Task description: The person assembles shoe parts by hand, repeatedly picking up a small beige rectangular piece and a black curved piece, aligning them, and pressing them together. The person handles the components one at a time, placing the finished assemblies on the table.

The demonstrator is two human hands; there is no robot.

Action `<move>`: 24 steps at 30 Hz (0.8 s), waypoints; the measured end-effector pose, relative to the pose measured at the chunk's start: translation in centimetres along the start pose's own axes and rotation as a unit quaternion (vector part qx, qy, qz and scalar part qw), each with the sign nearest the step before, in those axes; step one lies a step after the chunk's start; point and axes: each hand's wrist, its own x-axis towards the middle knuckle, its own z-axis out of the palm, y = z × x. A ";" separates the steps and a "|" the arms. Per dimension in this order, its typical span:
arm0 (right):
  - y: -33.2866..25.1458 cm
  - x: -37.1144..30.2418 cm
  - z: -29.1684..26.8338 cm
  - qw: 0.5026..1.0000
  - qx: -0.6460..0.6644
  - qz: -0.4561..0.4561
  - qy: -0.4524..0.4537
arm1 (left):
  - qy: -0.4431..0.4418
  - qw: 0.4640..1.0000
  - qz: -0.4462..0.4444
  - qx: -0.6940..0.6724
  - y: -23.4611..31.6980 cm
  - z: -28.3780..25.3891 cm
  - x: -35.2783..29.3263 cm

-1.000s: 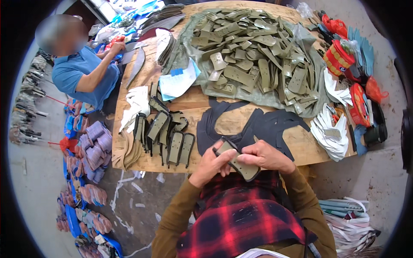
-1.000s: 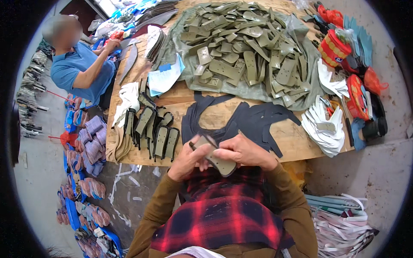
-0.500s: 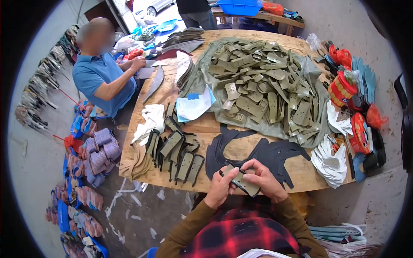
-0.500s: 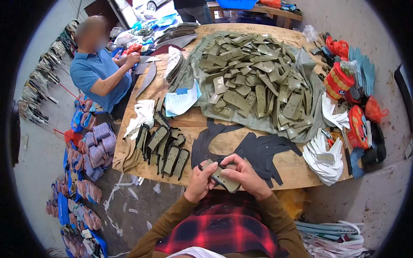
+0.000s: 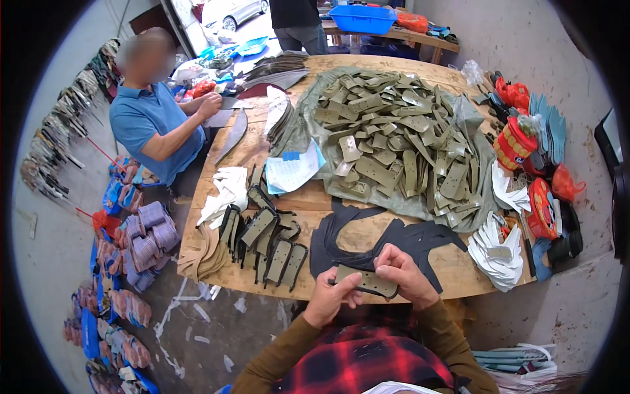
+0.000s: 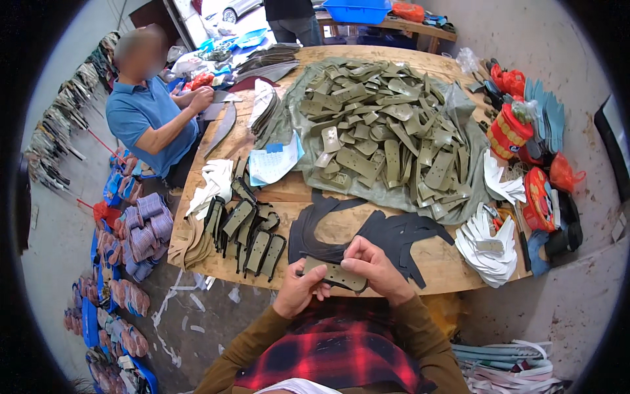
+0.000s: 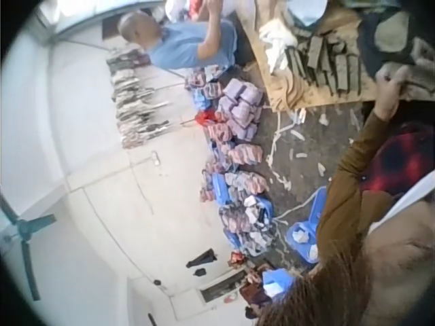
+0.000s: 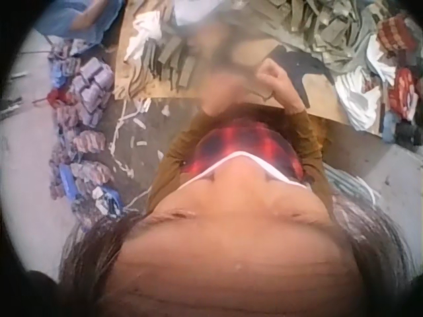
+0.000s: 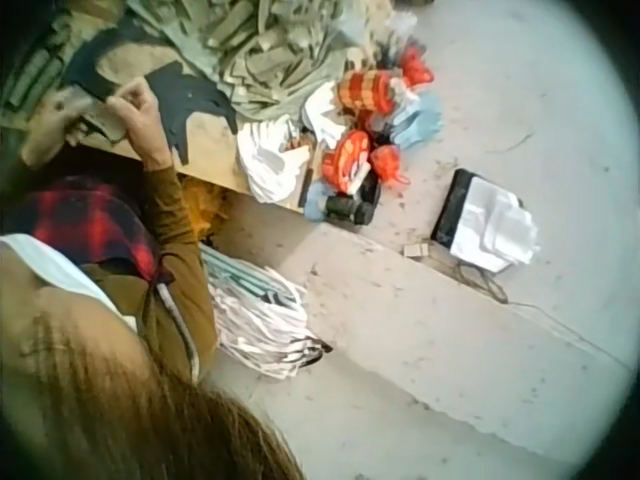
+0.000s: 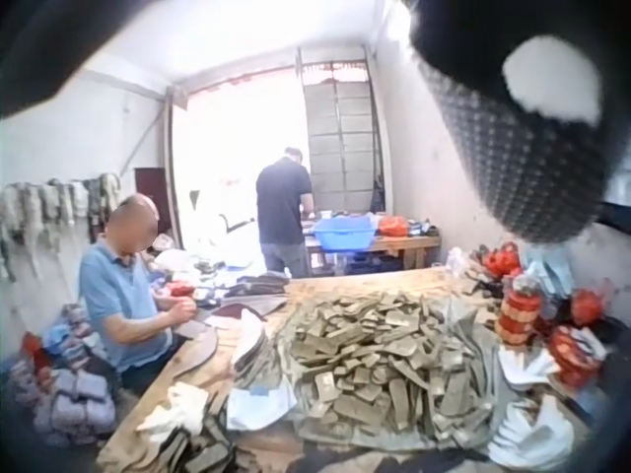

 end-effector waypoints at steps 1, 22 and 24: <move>-0.6 0.0 -0.1 0.999 -0.040 0.014 -0.012 | -0.021 0.999 -0.017 0.022 -0.2 -0.9 -0.3; -1.2 0.9 0.2 0.995 0.017 0.058 -0.074 | -0.118 0.974 -0.019 0.193 1.9 0.7 -1.0; 0.6 1.2 -0.2 0.996 -0.089 0.014 0.015 | -0.071 0.982 0.029 0.174 0.3 1.5 -0.6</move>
